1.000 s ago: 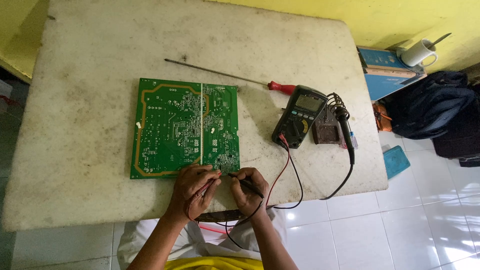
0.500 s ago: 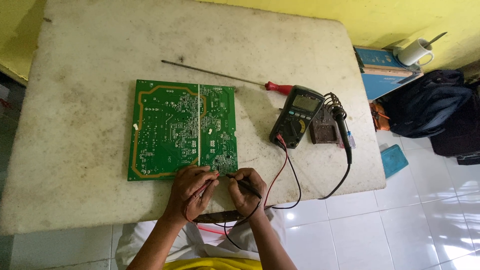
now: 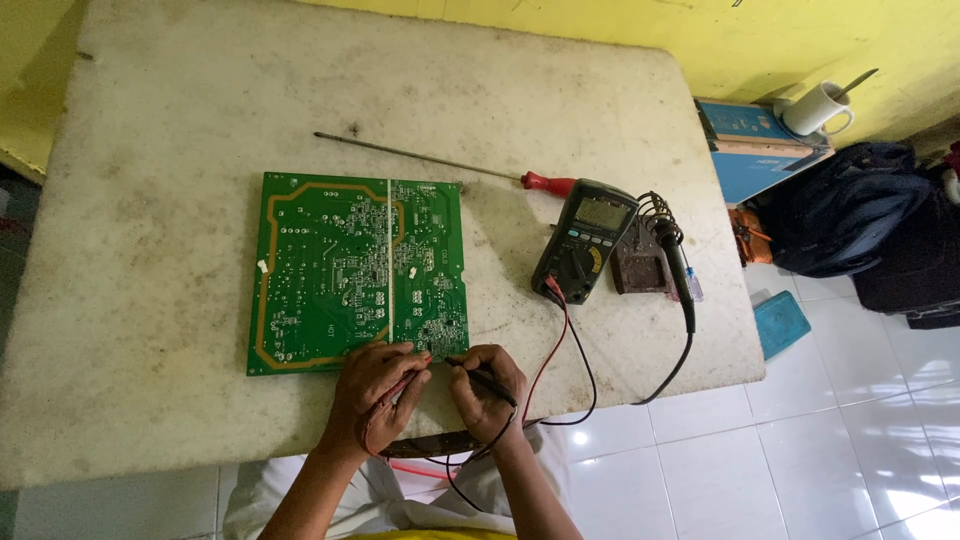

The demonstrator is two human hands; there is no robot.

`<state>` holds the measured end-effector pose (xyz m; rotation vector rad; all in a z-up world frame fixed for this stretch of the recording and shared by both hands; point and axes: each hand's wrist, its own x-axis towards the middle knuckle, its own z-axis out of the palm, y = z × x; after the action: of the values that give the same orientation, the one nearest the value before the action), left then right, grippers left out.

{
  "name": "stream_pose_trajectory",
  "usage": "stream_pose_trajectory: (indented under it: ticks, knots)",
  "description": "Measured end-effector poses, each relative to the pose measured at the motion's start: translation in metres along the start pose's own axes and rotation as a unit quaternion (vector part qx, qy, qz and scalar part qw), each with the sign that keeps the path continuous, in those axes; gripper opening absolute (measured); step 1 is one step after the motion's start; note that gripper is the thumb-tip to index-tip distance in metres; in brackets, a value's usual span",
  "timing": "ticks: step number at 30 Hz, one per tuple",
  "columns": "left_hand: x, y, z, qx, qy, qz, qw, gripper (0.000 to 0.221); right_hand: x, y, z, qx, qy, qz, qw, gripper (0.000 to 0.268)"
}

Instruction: A person uses a digital multimeter to test various points on a green circuit board for diagnostic purposes.

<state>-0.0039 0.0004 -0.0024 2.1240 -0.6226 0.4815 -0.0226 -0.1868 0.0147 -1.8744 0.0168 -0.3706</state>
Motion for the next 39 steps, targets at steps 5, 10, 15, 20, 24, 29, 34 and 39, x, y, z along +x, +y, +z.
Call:
stream_pose_trajectory:
  ticks: [5, 10, 15, 20, 24, 29, 34, 39]
  knots:
    - [0.005, 0.006, -0.005, -0.003, 0.012, 0.004, 1.000, 0.016, 0.000, 0.000, 0.002, 0.015, 0.005, 0.019, 1.000, 0.009]
    - [0.008, 0.008, -0.006, -0.009, 0.004, 0.013, 1.000, 0.015, -0.001, 0.000, -0.001, 0.011, -0.007, 0.026, 1.000, 0.008]
    - [0.008, 0.007, -0.006, -0.002, 0.015, 0.022, 1.000, 0.015, 0.001, -0.003, -0.001, -0.001, -0.007, 0.027, 1.000, 0.008]
    - [0.004, 0.005, -0.004, -0.010, 0.007, 0.003, 1.000, 0.014, -0.002, 0.003, 0.001, 0.012, -0.001, 0.009, 1.000, 0.011]
    - [0.001, 0.001, -0.001, -0.007, 0.009, 0.008, 1.000, 0.015, -0.002, 0.005, 0.001, 0.045, 0.000, -0.023, 0.999, 0.011]
    - [0.005, 0.006, -0.003, -0.009, 0.016, 0.009, 1.000, 0.015, -0.003, 0.005, 0.003, 0.064, 0.001, -0.013, 0.998, 0.011]
    - [0.006, 0.005, -0.002, -0.013, 0.009, 0.003, 1.000, 0.015, -0.003, 0.011, 0.002, 0.035, -0.006, -0.008, 0.999, 0.011]
    - [0.007, 0.002, 0.003, -0.004, 0.070, 0.027, 0.997, 0.012, -0.005, 0.036, 0.002, 0.075, 0.011, -0.030, 0.997, 0.015]
